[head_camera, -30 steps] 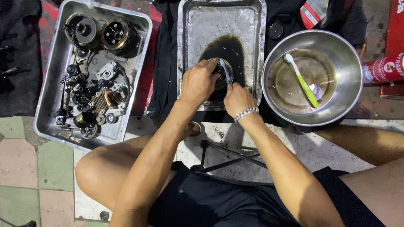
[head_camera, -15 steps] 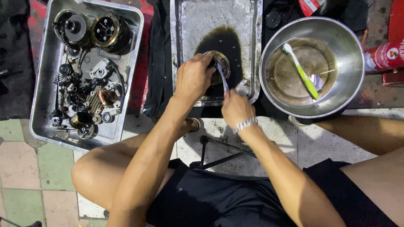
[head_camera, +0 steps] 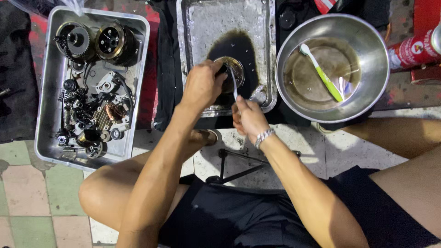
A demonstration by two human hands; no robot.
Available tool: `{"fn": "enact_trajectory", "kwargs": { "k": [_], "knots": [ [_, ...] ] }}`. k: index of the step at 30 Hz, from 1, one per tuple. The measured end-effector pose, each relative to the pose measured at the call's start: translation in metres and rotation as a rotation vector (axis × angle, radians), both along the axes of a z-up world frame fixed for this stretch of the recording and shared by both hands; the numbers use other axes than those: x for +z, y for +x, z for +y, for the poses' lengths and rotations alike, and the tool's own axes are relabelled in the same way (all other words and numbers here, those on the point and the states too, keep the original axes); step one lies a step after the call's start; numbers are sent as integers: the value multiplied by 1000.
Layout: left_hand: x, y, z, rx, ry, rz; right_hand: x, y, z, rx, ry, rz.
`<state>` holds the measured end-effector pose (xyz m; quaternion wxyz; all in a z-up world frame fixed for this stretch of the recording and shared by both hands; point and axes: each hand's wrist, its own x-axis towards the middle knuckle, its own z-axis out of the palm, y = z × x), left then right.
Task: The person cleans small mechanical parts using a toothbrush and a cleaning fluid. They pour fluid from a bottle into a bowl, scrub a cylindrical part, and then scrub a larger cylindrical component in a tray filled with dark liquid.
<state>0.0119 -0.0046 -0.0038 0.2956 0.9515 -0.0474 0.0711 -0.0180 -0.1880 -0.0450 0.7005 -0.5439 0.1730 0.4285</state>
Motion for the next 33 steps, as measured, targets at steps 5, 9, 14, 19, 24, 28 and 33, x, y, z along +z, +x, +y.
{"fn": "enact_trajectory", "kwargs": {
  "k": [5,9,14,19,24,28,33],
  "knots": [
    [5,4,8,-19,-134,-1,21,-10,3,-56,-5,66],
    [5,3,6,-23,-87,6,13,-1,7,-109,56,90],
    [9,3,5,-15,-112,33,15,-5,11,-120,19,-7],
    [4,-2,6,3,-112,1,5,-10,16,-110,-52,-51],
    [6,0,6,2,-148,19,-4,-17,22,-162,-74,-102],
    [3,2,5,6,-95,10,-4,-16,24,-137,-91,-98],
    [1,0,6,15,-126,-29,1,-21,25,-145,-89,-136]
  ]
}}
